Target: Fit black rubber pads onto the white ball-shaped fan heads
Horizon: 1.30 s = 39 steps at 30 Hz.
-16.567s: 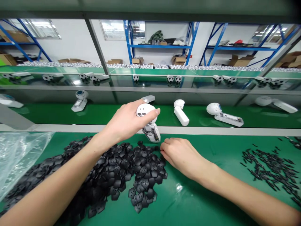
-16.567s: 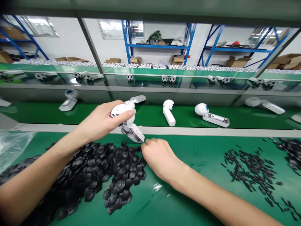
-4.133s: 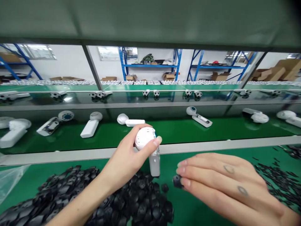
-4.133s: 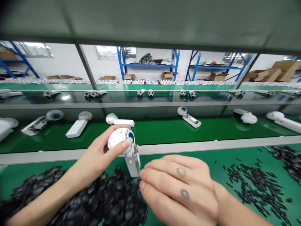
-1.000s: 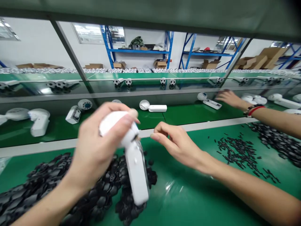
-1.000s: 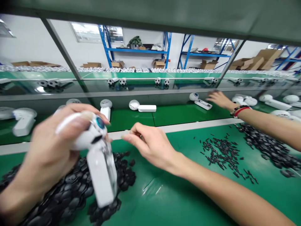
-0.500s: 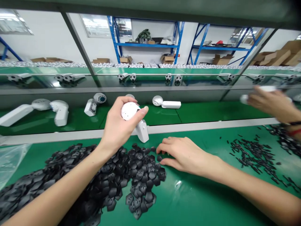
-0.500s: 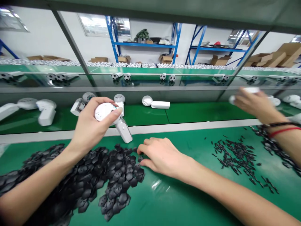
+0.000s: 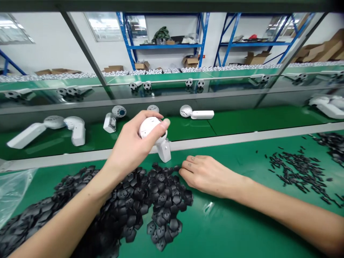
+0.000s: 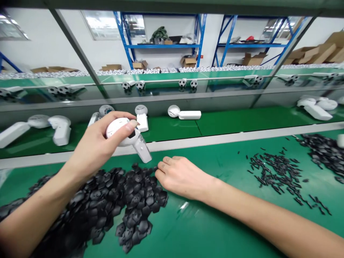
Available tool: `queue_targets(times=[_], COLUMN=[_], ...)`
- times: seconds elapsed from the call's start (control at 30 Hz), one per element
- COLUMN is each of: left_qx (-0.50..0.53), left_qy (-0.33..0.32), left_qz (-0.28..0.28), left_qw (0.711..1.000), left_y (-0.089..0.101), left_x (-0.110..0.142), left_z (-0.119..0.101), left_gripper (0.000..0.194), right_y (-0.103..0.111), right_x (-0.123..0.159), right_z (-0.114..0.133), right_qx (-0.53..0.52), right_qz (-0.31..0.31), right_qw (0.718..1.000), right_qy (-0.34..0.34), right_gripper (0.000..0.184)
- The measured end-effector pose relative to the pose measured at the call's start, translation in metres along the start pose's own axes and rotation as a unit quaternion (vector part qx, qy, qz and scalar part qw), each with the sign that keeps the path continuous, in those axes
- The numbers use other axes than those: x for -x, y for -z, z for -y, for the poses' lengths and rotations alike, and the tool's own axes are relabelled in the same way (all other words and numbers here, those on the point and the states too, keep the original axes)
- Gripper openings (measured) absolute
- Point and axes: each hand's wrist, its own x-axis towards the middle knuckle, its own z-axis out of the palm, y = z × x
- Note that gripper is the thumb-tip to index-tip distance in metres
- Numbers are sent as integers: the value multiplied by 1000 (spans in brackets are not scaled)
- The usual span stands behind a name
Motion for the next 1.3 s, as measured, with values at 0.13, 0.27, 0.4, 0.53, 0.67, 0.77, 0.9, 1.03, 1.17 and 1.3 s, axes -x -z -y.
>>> queue_targets(times=[0.13, 0.27, 0.4, 0.53, 0.67, 0.77, 0.9, 1.03, 1.17, 1.3], left_qx=[114, 112, 54, 103, 195, 282, 434, 493, 494, 485], left_qy=[71, 115, 136, 234, 290, 291, 310, 297, 271, 247], left_qz=[37, 58, 101, 191, 182, 127, 62, 134, 164, 176], left_qw=[990, 985, 984, 948, 919, 905, 844, 807, 809, 821], left_y=[5, 13, 24, 31, 32, 27, 19, 10, 0, -12], left_x=[-8, -15, -14, -10, -12, -13, -7, 3, 12, 19], left_z=[12, 22, 17, 6, 3, -1, -7, -4, -1, -8], left_gripper=[52, 54, 60, 69, 57, 36, 12, 29, 56, 50], right_y=[-3, 12, 33, 51, 62, 63, 65, 69, 68, 63], right_x=[-1, 2, 5, 8, 10, 10, 9, 6, 3, 0], right_z=[-9, -17, -16, -14, -13, -9, -3, 0, -1, -1], right_qx=[-48, -168, -289, -372, -410, -422, -465, -518, -617, -689], right_qz=[-35, -153, -270, -331, -357, -352, -350, -358, -346, -327], right_qw=[997, 970, 912, 845, 816, 814, 794, 758, 686, 625], right_qy=[-47, -82, -110, -196, -195, -189, -176, -168, -167, -168], right_gripper=[12, 15, 21, 20, 3, 6, 6, 8, 6, 17])
